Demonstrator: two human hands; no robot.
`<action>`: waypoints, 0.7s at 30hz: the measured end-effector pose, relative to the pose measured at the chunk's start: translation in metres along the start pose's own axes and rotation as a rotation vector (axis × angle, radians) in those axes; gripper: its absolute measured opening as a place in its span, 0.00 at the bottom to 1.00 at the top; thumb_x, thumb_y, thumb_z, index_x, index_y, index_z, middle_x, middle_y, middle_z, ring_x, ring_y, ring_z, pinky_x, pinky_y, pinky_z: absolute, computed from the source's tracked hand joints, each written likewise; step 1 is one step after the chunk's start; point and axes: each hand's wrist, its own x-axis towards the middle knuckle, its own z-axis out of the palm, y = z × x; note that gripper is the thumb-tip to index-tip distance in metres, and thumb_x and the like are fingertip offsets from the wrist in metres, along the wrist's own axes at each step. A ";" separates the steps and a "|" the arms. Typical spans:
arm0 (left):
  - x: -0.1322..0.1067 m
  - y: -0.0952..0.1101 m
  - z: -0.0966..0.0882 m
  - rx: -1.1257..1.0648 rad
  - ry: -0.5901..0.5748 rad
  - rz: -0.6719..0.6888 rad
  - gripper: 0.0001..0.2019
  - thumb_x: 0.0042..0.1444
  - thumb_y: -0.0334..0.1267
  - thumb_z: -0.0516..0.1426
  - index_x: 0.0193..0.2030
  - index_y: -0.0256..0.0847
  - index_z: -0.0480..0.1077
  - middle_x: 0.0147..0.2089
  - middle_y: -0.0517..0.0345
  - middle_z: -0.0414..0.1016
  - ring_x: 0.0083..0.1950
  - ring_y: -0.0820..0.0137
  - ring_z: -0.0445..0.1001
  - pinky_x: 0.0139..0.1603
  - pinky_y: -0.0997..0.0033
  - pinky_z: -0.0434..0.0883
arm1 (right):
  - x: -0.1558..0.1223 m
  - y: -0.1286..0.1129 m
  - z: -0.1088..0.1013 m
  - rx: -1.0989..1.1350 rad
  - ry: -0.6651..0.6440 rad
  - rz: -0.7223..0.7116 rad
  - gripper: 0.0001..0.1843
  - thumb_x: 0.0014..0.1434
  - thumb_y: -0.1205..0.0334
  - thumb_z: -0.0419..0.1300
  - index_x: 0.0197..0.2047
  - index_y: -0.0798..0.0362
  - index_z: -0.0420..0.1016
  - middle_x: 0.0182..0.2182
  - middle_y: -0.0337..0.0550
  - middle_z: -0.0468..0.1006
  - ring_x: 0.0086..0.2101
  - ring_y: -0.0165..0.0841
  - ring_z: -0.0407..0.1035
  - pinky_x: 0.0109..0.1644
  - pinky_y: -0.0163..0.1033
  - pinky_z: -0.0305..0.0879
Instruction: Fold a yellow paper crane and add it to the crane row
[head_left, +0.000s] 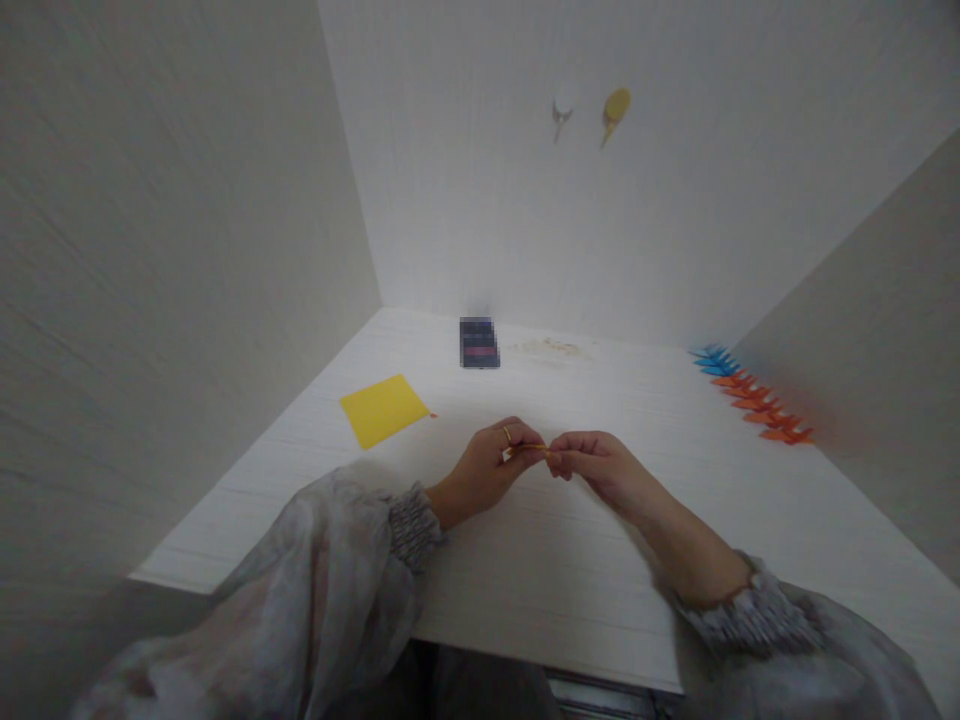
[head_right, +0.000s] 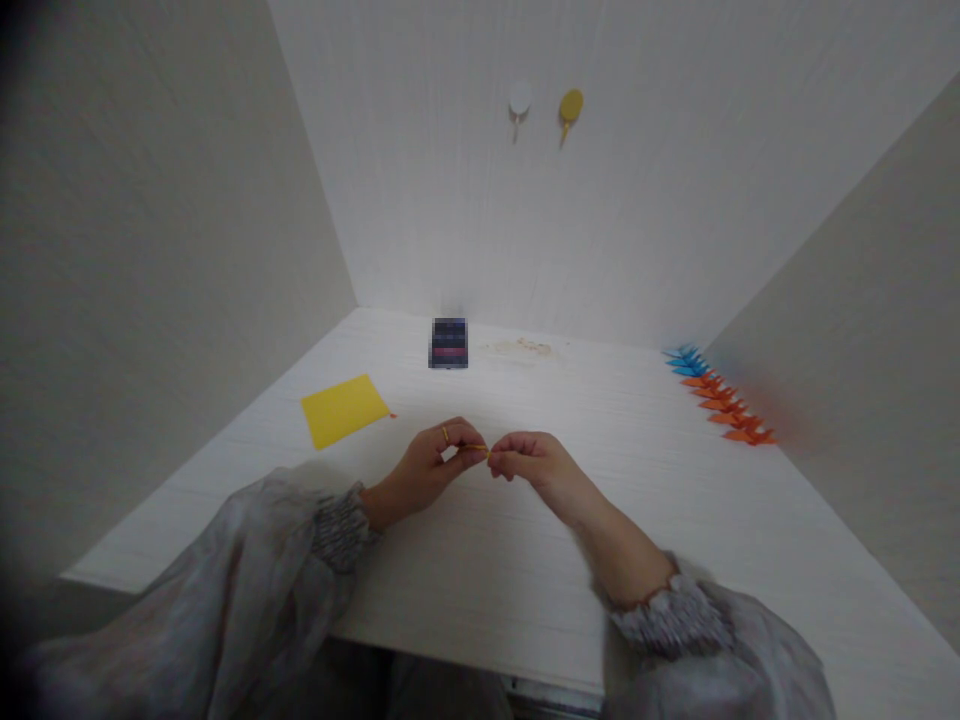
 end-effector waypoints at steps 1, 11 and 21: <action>0.000 -0.001 0.000 -0.019 0.013 -0.015 0.08 0.52 0.37 0.52 0.29 0.36 0.67 0.29 0.58 0.66 0.31 0.75 0.64 0.34 0.74 0.62 | 0.000 0.000 0.000 -0.017 0.014 -0.022 0.06 0.47 0.62 0.57 0.23 0.55 0.70 0.20 0.37 0.69 0.22 0.26 0.59 0.28 0.33 0.56; 0.000 -0.010 0.009 -0.379 0.068 -0.240 0.12 0.48 0.43 0.55 0.31 0.35 0.66 0.25 0.61 0.65 0.26 0.79 0.61 0.26 0.78 0.60 | -0.005 -0.006 0.007 -0.471 0.274 -0.421 0.07 0.50 0.58 0.57 0.32 0.50 0.72 0.28 0.41 0.71 0.28 0.31 0.64 0.35 0.38 0.62; 0.000 -0.009 0.010 -0.538 0.061 -0.280 0.12 0.45 0.42 0.57 0.33 0.35 0.67 0.29 0.58 0.70 0.29 0.77 0.66 0.30 0.76 0.63 | -0.007 0.004 0.008 -0.609 0.390 -0.624 0.04 0.51 0.64 0.56 0.32 0.49 0.71 0.29 0.43 0.72 0.32 0.34 0.65 0.37 0.40 0.63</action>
